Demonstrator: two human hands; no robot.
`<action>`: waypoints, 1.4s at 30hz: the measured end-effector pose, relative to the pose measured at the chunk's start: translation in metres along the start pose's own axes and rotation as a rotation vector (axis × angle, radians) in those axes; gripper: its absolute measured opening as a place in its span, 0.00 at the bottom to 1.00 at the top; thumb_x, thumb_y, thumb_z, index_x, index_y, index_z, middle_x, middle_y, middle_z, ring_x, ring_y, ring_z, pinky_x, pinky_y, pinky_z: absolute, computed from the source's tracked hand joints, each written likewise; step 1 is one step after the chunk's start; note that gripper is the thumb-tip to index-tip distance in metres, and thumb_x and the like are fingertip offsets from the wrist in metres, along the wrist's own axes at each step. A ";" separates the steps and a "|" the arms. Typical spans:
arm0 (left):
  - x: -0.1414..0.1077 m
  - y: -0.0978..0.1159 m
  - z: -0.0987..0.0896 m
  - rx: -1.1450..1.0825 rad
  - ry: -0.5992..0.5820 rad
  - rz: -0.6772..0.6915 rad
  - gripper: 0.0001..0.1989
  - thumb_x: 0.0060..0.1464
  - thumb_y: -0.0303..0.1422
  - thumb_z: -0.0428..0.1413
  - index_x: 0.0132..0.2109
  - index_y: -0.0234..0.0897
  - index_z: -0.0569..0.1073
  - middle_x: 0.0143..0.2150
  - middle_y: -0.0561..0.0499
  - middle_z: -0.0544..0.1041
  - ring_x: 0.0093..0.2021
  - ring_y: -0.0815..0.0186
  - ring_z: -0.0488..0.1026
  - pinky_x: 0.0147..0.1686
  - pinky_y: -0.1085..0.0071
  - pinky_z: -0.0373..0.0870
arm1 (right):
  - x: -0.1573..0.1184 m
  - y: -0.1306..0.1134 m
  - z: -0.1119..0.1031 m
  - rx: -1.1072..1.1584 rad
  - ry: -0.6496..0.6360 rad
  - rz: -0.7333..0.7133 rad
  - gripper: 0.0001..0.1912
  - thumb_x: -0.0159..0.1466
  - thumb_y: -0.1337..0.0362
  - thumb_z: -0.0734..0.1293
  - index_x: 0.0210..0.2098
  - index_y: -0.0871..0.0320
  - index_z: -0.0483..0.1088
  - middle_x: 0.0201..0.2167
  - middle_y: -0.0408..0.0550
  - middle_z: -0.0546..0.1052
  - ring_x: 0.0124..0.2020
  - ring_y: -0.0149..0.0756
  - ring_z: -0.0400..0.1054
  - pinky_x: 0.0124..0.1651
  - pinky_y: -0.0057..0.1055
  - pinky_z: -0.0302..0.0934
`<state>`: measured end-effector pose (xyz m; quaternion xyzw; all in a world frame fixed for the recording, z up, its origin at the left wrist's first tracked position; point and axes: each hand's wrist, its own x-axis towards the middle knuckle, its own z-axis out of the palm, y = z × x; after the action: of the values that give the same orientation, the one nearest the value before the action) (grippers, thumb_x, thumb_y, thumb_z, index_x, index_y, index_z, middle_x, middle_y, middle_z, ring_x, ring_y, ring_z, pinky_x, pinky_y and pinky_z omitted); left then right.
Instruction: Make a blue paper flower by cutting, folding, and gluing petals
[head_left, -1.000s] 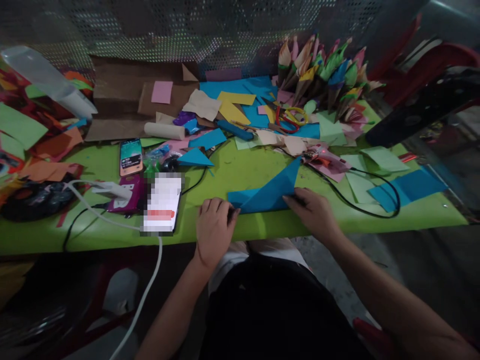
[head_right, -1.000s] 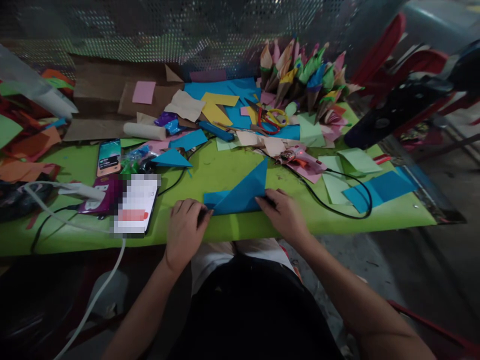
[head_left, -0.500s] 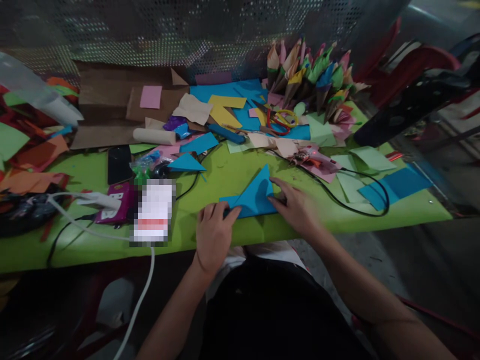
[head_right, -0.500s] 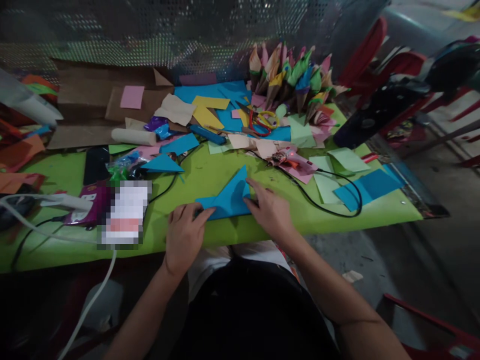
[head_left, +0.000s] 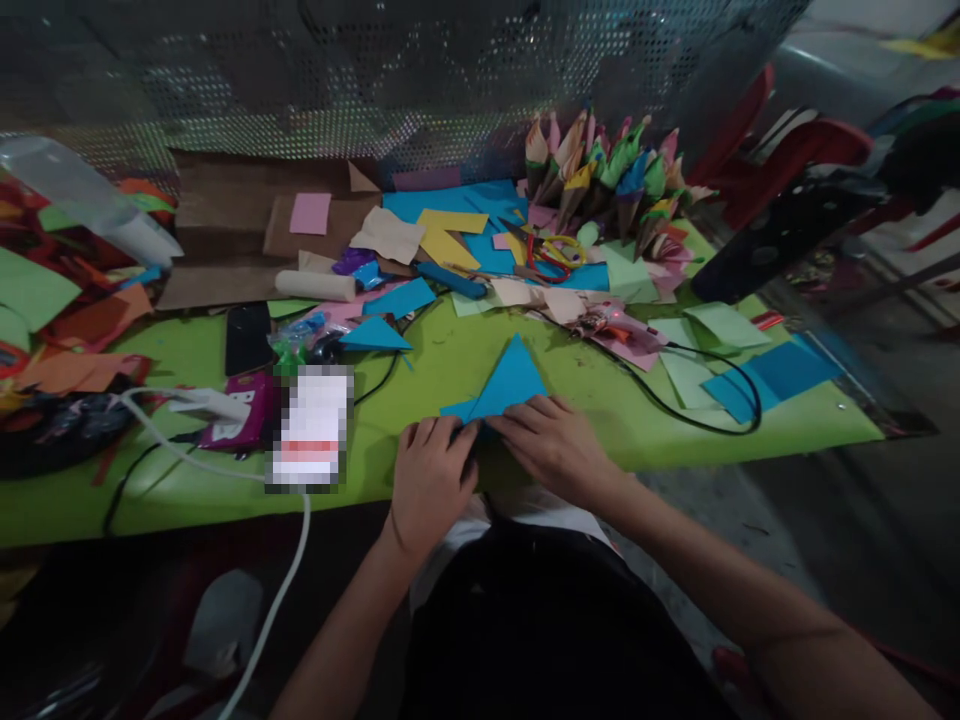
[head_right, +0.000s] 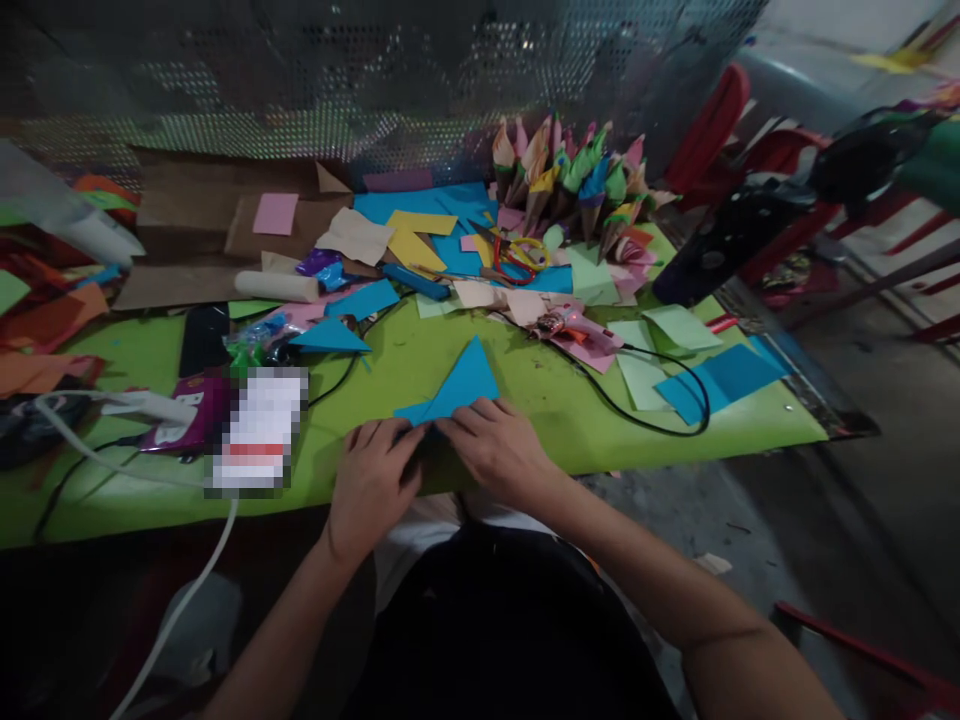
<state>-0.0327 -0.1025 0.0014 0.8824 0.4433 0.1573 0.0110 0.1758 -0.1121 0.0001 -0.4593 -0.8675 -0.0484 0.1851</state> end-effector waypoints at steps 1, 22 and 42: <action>-0.001 0.000 0.001 -0.023 0.011 -0.015 0.19 0.60 0.30 0.55 0.58 0.38 0.74 0.46 0.43 0.78 0.46 0.53 0.72 0.46 0.55 0.68 | 0.003 0.000 0.001 -0.014 -0.003 -0.024 0.11 0.70 0.67 0.63 0.47 0.56 0.76 0.37 0.51 0.80 0.37 0.42 0.64 0.37 0.39 0.53; 0.017 0.017 0.007 -1.444 0.267 -0.707 0.38 0.50 0.47 0.65 0.65 0.43 0.66 0.55 0.45 0.77 0.52 0.57 0.77 0.53 0.62 0.76 | -0.007 -0.006 -0.002 1.489 0.627 0.837 0.10 0.60 0.55 0.73 0.34 0.53 0.73 0.25 0.39 0.73 0.25 0.31 0.69 0.30 0.29 0.67; 0.053 -0.021 0.008 -0.261 0.138 -0.299 0.42 0.51 0.27 0.66 0.70 0.47 0.60 0.67 0.39 0.66 0.64 0.45 0.66 0.61 0.46 0.68 | -0.048 0.049 -0.001 0.470 0.165 0.264 0.29 0.42 0.79 0.59 0.38 0.52 0.77 0.48 0.47 0.82 0.49 0.46 0.74 0.52 0.46 0.65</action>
<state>-0.0175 -0.0470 0.0044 0.7850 0.5449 0.2700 0.1182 0.2401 -0.1216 -0.0203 -0.5075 -0.7694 0.1413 0.3611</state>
